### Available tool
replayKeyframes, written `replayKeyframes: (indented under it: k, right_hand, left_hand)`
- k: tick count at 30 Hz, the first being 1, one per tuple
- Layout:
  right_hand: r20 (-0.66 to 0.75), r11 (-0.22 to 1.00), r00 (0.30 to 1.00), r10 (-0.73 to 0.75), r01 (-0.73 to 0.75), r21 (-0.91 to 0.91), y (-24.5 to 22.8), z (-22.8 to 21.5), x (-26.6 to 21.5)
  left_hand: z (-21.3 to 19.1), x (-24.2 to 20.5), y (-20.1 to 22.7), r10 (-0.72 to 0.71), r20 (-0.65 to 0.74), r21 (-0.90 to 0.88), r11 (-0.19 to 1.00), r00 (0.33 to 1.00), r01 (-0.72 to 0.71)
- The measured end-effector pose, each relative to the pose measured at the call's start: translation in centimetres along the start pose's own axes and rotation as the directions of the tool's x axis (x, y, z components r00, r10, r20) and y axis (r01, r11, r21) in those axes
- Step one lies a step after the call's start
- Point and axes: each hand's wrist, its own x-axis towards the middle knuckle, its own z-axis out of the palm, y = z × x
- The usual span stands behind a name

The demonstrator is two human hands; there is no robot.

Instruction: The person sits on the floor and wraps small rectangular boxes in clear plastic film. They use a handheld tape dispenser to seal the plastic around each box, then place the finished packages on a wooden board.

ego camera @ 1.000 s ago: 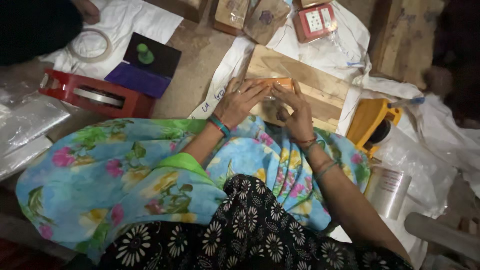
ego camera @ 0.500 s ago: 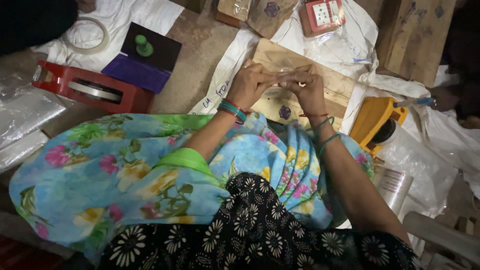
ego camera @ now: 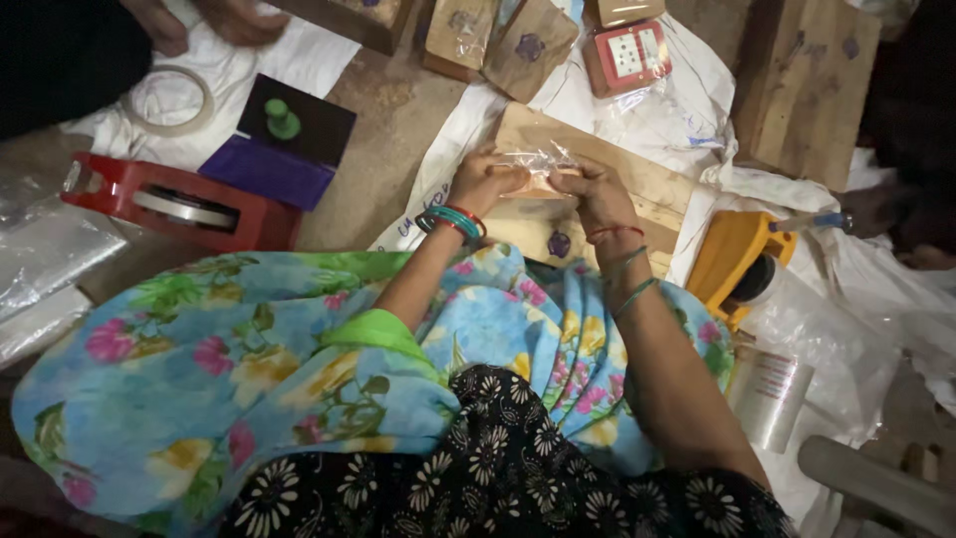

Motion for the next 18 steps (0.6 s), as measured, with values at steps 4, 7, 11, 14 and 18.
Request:
replayKeyframes:
  k: [4,7,11,14,18]
  right_hand:
    - [0.087,0.99,0.988,-0.125,0.13,-0.055,1.5,0.1,0.5]
    - [0.132,0.947,0.96,-0.248,0.269,-0.173,2.3,-0.9,0.7]
    - [-0.01,0.914,0.976,-0.217,0.2,-0.354,4.8,-2.2,1.2]
    - [-0.063,0.822,0.959,-0.276,0.201,-0.532,7.5,-1.7,1.6]
    - [-0.117,0.594,0.853,-0.509,0.25,-0.764,9.1,-1.0,0.4]
  left_hand:
    - [-0.7,-0.8,-0.3,0.067,0.047,0.042,0.997,0.997,-0.069]
    - [0.3,-2.0,1.2,0.141,0.043,0.26,0.954,0.989,-0.147]
    - [1.3,-3.9,4.4,0.425,0.044,0.564,0.737,0.904,-0.373]
    - [0.1,-7.3,6.5,0.498,0.219,0.7,0.519,0.839,-0.49]
    - [0.5,-8.1,7.8,0.512,0.261,0.811,0.344,0.818,-0.474]
